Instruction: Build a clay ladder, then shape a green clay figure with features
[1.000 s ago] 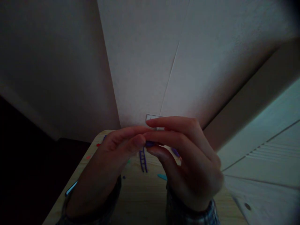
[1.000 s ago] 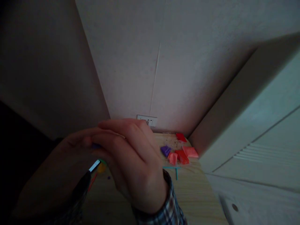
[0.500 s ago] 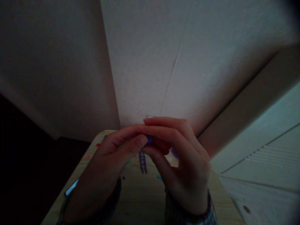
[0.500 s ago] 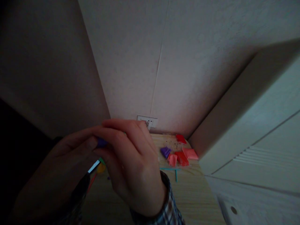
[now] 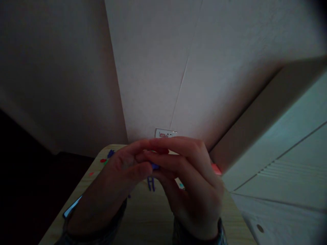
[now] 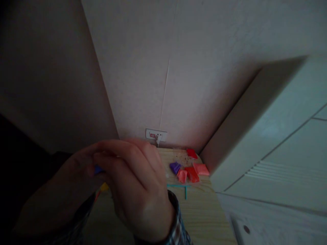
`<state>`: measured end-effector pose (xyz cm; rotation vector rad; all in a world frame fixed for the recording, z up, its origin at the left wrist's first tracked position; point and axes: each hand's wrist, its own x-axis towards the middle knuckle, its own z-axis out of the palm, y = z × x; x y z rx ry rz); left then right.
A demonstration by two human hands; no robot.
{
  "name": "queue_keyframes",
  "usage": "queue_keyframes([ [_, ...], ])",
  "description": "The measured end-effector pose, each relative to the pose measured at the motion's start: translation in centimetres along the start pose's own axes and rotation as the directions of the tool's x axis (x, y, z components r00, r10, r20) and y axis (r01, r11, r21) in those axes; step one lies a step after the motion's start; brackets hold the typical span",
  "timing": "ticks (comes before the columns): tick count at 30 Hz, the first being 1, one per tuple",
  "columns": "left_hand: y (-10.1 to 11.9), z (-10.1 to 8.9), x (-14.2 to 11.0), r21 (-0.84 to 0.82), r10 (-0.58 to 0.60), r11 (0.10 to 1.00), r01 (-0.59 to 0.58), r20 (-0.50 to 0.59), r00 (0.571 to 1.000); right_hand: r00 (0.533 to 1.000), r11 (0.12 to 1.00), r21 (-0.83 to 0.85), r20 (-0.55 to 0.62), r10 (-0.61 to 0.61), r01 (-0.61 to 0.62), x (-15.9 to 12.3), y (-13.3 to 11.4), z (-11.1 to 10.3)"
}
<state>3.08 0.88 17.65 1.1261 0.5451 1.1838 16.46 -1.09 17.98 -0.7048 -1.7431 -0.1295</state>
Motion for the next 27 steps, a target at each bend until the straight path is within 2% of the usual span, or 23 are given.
queue_keyframes([
  [3, 0.1, -0.1, -0.2, -0.065, -0.007, 0.998, 0.012, 0.075, 0.997, 1.0, 1.0, -0.01, -0.021, -0.01, 0.01, -0.1, 0.0, 0.0],
  [5, 0.2, -0.3, -0.3, -0.074, -0.012, 0.997, 0.018, 0.087, 0.996, 1.0, 1.0, -0.011, -0.019, -0.01, 0.01, -0.2, 0.0, 0.1],
  [10, 0.4, -1.0, -0.4, -0.023, -0.046, 0.999, 0.047, 0.041, 0.998, 1.0, 1.0, 0.008, 0.008, -0.018, 0.018, 0.2, 0.0, 0.5],
  [15, 0.8, -1.6, -0.3, 0.023, -0.05, 0.999, 0.049, 0.006, 0.999, 0.999, 0.998, 0.042, 0.03, 0.042, -0.043, 0.4, -0.3, 1.0],
  [20, 0.0, -1.3, 0.7, -0.162, -0.055, 0.984, 0.076, 0.128, 0.99, 0.99, 0.996, 0.029, 0.117, 0.077, -0.081, 0.4, -0.2, 0.4],
  [24, -0.5, 0.0, 1.3, -0.312, -0.041, 0.945, 0.098, 0.185, 0.982, 0.988, 0.992, 0.016, 0.095, 0.122, -0.124, 0.2, 0.3, 0.0],
  [27, -1.1, 0.6, 1.4, -0.342, -0.064, 0.929, 0.145, 0.237, 0.969, 0.986, 0.985, 0.06, 0.05, 0.16, -0.163, 0.0, 0.7, -0.3],
])
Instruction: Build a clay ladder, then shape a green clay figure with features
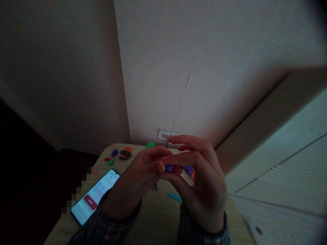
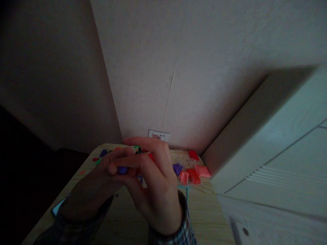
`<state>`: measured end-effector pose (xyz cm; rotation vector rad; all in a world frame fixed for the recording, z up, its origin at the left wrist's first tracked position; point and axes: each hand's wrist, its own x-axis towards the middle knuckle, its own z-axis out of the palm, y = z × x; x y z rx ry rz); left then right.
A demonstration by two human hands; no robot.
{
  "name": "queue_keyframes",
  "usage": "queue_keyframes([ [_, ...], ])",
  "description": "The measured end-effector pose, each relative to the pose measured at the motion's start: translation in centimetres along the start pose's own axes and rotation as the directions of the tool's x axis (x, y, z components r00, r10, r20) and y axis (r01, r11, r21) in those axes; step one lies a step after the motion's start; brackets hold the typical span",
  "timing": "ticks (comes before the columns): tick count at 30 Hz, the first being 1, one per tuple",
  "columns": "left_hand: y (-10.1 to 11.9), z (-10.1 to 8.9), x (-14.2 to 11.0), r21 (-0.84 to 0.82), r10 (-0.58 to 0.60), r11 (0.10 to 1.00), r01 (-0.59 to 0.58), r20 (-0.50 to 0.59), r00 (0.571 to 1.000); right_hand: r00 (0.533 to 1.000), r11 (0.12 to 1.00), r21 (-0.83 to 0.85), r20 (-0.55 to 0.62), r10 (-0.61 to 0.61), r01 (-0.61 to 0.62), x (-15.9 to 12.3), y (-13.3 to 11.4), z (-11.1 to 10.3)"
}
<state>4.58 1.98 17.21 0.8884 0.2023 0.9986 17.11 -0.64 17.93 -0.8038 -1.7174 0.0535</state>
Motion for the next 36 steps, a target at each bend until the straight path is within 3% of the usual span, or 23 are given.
queue_keyframes([
  [3, -0.7, -0.3, 0.0, 0.025, -0.028, 0.999, 0.028, 0.014, 1.0, 0.999, 0.998, 0.045, -0.008, 0.038, -0.037, 0.0, 0.2, -0.5],
  [9, -1.0, -0.8, 0.0, 0.029, 0.012, 1.0, -0.011, -0.037, 0.999, 0.99, 0.995, 0.07, 0.124, 0.061, -0.07, 0.4, 0.3, -1.8],
  [13, -1.6, -1.2, 0.1, 0.038, 0.001, 0.999, 0.002, -0.071, 0.997, 0.988, 0.996, 0.063, 0.142, 0.06, -0.07, 0.2, 1.2, -0.9],
  [16, -3.5, -3.2, -0.5, 0.01, -0.028, 0.999, 0.031, -0.191, 0.981, 0.977, 0.991, 0.089, 0.197, 0.08, -0.099, -1.7, 2.9, 1.2],
  [19, -6.6, -6.5, -1.7, 0.02, -0.042, 0.998, 0.051, -0.317, 0.948, 0.96, 0.976, 0.142, 0.25, 0.129, -0.168, -5.5, 5.0, 3.4],
  [22, -9.9, -9.4, -2.8, -0.016, -0.114, 0.993, 0.114, -0.294, 0.949, 0.938, 0.945, 0.175, 0.263, 0.226, -0.277, -9.7, 7.1, 4.8],
  [25, -12.1, -10.8, -3.3, -0.03, -0.165, 0.986, 0.163, -0.253, 0.953, 0.917, 0.916, 0.196, 0.271, 0.293, -0.351, -12.5, 8.8, 5.2],
  [32, -13.0, -11.7, -3.5, -0.032, -0.218, 0.976, 0.215, -0.187, 0.958, 0.918, 0.904, 0.215, 0.233, 0.32, -0.369, -13.2, 10.5, 5.7],
  [36, -13.0, -12.1, -3.4, -0.001, -0.229, 0.972, 0.234, -0.21, 0.95, 0.924, 0.903, 0.229, 0.215, 0.317, -0.363, -13.5, 10.5, 6.2],
])
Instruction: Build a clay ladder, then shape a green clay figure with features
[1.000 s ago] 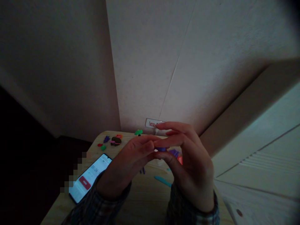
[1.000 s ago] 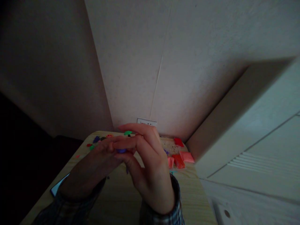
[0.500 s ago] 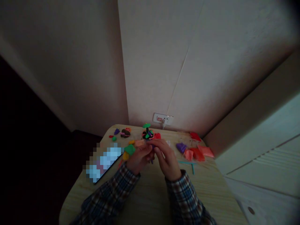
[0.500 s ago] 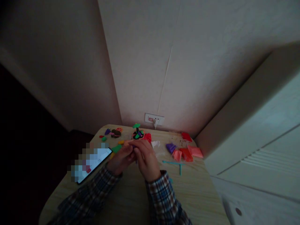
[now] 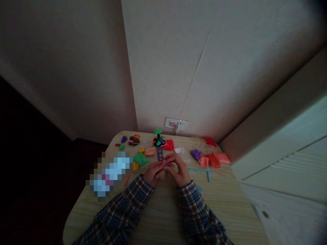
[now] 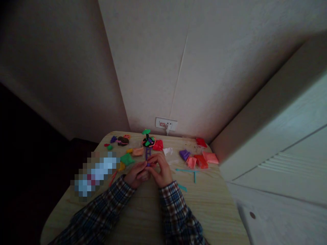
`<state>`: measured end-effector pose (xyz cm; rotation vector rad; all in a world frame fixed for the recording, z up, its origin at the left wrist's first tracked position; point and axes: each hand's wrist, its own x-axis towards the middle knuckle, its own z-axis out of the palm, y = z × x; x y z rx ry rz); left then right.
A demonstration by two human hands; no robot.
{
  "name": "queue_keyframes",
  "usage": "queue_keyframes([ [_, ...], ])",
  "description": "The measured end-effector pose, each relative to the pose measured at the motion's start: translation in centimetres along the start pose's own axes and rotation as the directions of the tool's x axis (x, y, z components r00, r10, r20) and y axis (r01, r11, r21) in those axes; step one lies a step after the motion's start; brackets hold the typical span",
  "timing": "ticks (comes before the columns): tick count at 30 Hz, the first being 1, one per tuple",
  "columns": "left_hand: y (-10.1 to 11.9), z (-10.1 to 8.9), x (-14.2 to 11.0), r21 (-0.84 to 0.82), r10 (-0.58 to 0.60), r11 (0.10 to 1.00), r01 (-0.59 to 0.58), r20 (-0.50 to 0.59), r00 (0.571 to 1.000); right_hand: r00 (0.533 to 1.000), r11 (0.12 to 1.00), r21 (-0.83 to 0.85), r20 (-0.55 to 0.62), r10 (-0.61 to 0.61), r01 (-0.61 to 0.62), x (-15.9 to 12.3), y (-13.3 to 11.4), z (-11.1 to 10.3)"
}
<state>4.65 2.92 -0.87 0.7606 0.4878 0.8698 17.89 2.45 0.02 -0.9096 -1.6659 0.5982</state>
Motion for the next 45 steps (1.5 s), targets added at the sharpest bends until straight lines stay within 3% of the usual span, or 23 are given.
queue_keyframes([
  [6, 0.3, -0.1, 0.1, 0.041, 0.027, 0.999, -0.023, -0.093, 0.995, 0.999, 0.995, -0.085, -0.019, -0.047, 0.046, -0.3, -0.1, -0.2],
  [12, 0.2, -0.1, 0.2, 0.06, 0.021, 0.998, -0.014, -0.115, 0.993, 0.996, 0.983, -0.16, -0.012, -0.092, 0.088, -0.5, 0.2, -0.4],
  [23, 0.6, -0.1, 0.1, 0.048, 0.005, 0.999, -0.003, -0.049, 0.999, 0.997, 0.988, -0.145, -0.046, -0.065, 0.058, -0.3, -0.1, -0.5],
  [31, 0.2, -0.2, 0.1, 0.048, 0.077, 0.996, -0.072, -0.093, 0.993, 0.997, 0.992, -0.105, 0.019, -0.069, 0.071, -0.4, -0.4, -0.3],
  [41, 0.9, -0.9, 0.1, 0.113, 0.093, 0.99, -0.088, -0.036, 0.995, 0.993, 0.998, -0.056, -0.111, -0.048, 0.042, 0.0, -0.9, -1.5],
  [45, 0.9, -1.1, 0.1, 0.161, 0.118, 0.981, -0.11, -0.037, 0.992, 0.992, 0.996, -0.059, -0.102, -0.068, 0.063, 0.1, -0.9, -1.4],
])
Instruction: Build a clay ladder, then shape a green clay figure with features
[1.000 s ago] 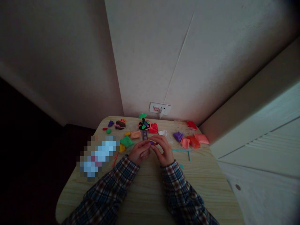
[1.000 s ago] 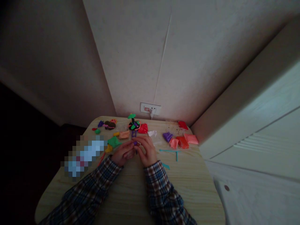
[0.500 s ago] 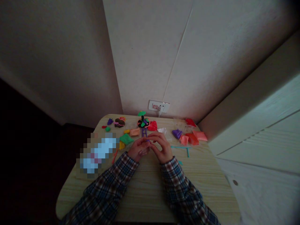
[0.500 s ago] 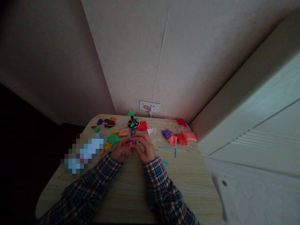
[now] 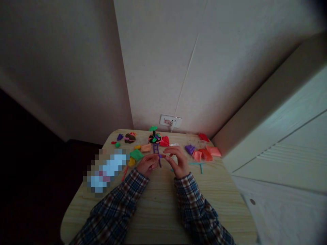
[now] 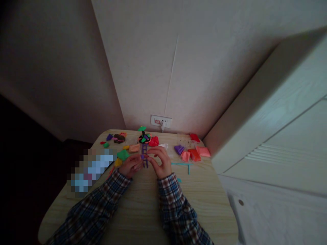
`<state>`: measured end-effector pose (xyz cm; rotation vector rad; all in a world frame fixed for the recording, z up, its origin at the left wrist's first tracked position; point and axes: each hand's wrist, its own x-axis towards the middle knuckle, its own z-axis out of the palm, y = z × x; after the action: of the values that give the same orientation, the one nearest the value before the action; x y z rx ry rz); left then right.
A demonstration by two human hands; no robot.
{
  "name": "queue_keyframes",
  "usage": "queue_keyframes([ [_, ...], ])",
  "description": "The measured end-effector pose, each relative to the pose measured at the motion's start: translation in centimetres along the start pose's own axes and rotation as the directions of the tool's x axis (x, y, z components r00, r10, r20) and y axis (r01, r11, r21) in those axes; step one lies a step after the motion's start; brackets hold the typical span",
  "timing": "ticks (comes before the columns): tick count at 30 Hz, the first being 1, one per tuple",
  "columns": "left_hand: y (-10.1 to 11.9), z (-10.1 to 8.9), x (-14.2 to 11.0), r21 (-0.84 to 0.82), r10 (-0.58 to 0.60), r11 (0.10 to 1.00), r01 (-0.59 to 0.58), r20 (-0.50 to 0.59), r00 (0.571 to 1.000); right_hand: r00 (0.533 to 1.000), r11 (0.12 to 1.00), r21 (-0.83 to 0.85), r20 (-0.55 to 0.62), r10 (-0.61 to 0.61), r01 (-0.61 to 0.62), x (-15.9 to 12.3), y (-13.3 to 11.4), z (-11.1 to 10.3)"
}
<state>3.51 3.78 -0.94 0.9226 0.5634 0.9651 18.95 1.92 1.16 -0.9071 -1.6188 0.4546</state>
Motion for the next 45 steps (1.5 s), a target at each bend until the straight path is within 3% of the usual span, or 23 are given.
queue_keyframes([
  [11, -0.8, 0.0, -0.3, 0.076, -0.009, 0.997, 0.013, -0.052, 0.999, 0.997, 0.996, 0.049, 0.023, -0.078, 0.077, 0.0, -0.8, 0.4],
  [21, -0.3, 0.1, -0.4, 0.156, 0.01, 0.988, 0.001, -0.066, 0.998, 0.999, 0.992, 0.127, 0.054, -0.005, -0.001, -0.1, -0.5, 0.5],
  [29, 0.1, 0.6, -0.6, 0.24, 0.003, 0.971, 0.022, -0.105, 0.994, 0.997, 0.99, 0.143, 0.069, -0.025, 0.015, 0.0, -0.4, -0.3],
  [38, 1.6, 1.7, -1.0, 0.323, 0.008, 0.945, 0.052, -0.182, 0.983, 0.999, 0.994, 0.103, 0.039, -0.038, 0.033, 0.3, -0.7, -0.7],
  [45, 1.5, 1.8, -1.0, 0.331, 0.012, 0.942, 0.06, -0.211, 0.977, 0.997, 0.998, 0.041, 0.067, -0.049, 0.046, 0.3, -0.9, -0.9],
])
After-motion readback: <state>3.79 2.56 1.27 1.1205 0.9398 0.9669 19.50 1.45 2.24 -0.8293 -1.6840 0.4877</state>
